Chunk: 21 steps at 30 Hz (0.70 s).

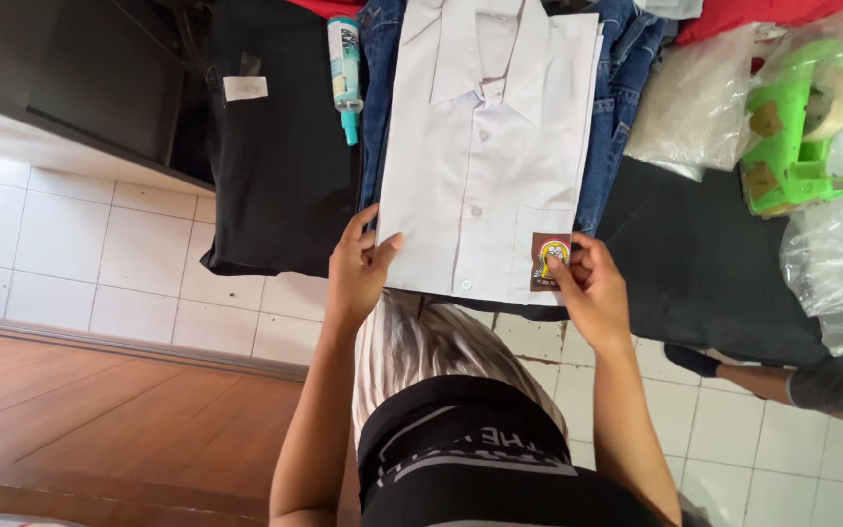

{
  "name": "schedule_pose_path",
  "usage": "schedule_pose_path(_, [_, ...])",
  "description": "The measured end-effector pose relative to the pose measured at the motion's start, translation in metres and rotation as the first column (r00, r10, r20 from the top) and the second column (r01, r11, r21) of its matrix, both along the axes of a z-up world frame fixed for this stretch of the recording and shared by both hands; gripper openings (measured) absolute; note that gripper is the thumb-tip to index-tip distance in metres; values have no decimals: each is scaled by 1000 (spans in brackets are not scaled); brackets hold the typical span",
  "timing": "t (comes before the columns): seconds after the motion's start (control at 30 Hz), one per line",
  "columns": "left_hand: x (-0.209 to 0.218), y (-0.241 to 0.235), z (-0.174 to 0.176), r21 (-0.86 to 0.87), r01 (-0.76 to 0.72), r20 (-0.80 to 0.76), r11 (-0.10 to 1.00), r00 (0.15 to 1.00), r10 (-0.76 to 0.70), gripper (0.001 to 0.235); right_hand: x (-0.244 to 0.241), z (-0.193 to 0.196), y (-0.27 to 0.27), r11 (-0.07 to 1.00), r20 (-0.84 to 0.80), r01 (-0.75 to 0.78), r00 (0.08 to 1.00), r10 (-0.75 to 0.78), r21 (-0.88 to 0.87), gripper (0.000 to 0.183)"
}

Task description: The person folds various clothing items, including jeans, shirts, and pants, on a table. They use a spray bottle to mist each item before folding it and placing it into a neat stack.

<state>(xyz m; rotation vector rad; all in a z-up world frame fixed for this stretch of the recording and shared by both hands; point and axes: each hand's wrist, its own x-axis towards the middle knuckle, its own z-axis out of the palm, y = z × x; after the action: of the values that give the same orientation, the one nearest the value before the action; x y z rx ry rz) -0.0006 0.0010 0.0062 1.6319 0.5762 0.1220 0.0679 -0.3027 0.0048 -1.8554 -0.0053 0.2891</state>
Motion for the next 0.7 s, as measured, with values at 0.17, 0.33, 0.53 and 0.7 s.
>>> schedule_pose_path(0.17, [13,4,7,165,-1,65,986,998,-10,60,12,16,10,966,200,-21,977,75,-259,47])
schedule_pose_path(0.33, [73,15,10,257,39,198,966,976,-92,59,75,20,37,926,446,1,876,181,-378,50])
schedule_pose_path(0.53, [168,27,1,399,75,478,914,834,-277,48,158,5,70,916,706,14,642,300,-402,53])
schedule_pose_path(0.7, [204,39,-13,413,59,487,909,829,-276,49,184,-7,71,891,663,146,721,201,-429,48])
